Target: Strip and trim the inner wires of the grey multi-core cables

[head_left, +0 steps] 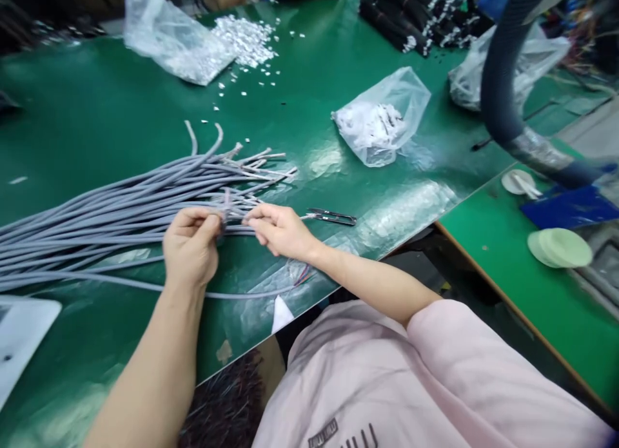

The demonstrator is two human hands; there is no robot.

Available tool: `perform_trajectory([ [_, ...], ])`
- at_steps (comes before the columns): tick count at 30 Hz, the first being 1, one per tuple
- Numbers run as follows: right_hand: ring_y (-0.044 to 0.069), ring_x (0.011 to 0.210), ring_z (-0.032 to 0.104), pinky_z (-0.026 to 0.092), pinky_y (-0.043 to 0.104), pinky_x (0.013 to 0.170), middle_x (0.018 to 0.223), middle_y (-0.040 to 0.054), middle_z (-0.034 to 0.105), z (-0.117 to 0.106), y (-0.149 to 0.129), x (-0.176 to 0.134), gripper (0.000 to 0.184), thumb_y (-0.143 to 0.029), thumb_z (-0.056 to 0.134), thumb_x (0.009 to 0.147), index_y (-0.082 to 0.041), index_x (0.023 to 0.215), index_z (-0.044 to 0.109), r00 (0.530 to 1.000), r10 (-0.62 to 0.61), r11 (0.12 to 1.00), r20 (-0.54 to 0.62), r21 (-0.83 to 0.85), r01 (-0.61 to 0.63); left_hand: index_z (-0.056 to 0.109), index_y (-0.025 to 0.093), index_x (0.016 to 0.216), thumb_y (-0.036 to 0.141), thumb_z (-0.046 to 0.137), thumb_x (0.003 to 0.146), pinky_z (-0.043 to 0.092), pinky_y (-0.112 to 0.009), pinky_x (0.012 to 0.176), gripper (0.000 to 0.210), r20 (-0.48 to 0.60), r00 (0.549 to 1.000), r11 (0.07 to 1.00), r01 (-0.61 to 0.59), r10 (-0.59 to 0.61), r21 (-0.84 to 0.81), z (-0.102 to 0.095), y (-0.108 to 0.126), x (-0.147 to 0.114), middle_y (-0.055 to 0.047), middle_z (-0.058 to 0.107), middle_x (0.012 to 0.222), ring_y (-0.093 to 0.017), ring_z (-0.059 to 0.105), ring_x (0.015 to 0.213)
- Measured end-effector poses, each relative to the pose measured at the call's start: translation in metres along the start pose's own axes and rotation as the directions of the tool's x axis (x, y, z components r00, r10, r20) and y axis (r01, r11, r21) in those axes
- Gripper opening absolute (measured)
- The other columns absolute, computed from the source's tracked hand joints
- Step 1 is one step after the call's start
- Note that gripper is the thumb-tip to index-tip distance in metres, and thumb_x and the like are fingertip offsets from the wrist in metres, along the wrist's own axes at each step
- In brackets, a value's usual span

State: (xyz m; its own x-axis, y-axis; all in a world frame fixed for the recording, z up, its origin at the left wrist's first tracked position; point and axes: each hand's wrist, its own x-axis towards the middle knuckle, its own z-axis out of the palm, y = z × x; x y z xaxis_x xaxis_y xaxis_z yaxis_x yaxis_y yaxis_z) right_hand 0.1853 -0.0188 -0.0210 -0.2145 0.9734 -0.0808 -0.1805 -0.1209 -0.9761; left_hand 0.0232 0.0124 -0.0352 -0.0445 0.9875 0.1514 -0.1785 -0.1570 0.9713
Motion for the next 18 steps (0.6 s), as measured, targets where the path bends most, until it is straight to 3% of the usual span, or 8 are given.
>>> perform_trajectory([
  [5, 0.002, 0.027, 0.032, 0.022, 0.013, 0.028, 0.045, -0.0110, 0.046, 0.000, -0.003, 0.004, 0.005, -0.016, 0.051, 0.084, -0.014, 0.083, 0.055, 0.996, 0.082, 0.981, -0.047, 0.179, -0.073, 0.062, 0.018, 0.071, 0.032, 0.082, 0.062, 0.044, -0.023, 0.061, 0.026, 0.160, 0.987, 1.000, -0.005, 0.001, 0.021, -0.008, 0.001, -0.001, -0.001, 0.062, 0.079, -0.011, 0.055, 0.067],
  [9, 0.003, 0.028, 0.034, 0.024, 0.015, 0.029, 0.048, -0.0096, 0.050, -0.004, 0.001, 0.006, 0.011, -0.025, 0.055, 0.081, -0.015, 0.084, 0.054, 0.999, 0.039, 0.989, -0.025, 0.142, -0.035, 0.063, 0.018, 0.079, 0.033, 0.074, 0.071, 0.043, -0.023, 0.061, 0.021, 0.249, 0.968, 0.971, -0.025, -0.036, 0.238, -0.008, 0.004, -0.004, -0.001, 0.061, 0.075, -0.011, 0.053, 0.063],
  [13, 0.006, 0.033, 0.040, 0.030, 0.018, 0.035, 0.052, -0.0077, 0.051, -0.010, 0.006, 0.004, 0.012, -0.029, 0.050, 0.084, -0.017, 0.085, 0.055, 0.998, -0.063, 0.987, -0.005, -0.147, 0.061, 0.063, 0.017, 0.077, 0.034, 0.069, 0.075, 0.038, -0.023, 0.055, 0.018, 0.269, 0.963, 0.856, -0.152, 0.016, 0.493, 0.004, 0.008, -0.014, 0.000, 0.057, 0.068, -0.010, 0.047, 0.058],
  [16, 0.010, 0.049, 0.049, 0.038, 0.022, 0.051, 0.059, -0.0025, 0.054, -0.012, 0.007, 0.001, 0.010, -0.023, 0.048, 0.085, -0.018, 0.083, 0.057, 0.978, -0.207, 0.838, -0.002, -0.516, 0.176, 0.061, 0.017, 0.077, 0.038, 0.064, 0.079, 0.039, -0.022, 0.053, 0.021, 0.273, 0.961, 0.862, -0.107, -0.038, 0.496, 0.009, 0.009, -0.019, 0.001, 0.058, 0.067, -0.010, 0.049, 0.055],
  [18, 0.013, 0.060, 0.052, 0.039, 0.025, 0.059, 0.065, 0.0006, 0.057, -0.011, 0.006, 0.000, 0.010, -0.019, 0.049, 0.084, -0.018, 0.080, 0.057, 0.963, -0.269, 0.726, 0.023, -0.652, 0.218, 0.061, 0.017, 0.080, 0.040, 0.062, 0.080, 0.041, -0.023, 0.055, 0.023, 0.276, 0.957, 0.889, -0.051, -0.086, 0.454, 0.009, 0.007, -0.019, 0.001, 0.059, 0.067, -0.011, 0.052, 0.056],
])
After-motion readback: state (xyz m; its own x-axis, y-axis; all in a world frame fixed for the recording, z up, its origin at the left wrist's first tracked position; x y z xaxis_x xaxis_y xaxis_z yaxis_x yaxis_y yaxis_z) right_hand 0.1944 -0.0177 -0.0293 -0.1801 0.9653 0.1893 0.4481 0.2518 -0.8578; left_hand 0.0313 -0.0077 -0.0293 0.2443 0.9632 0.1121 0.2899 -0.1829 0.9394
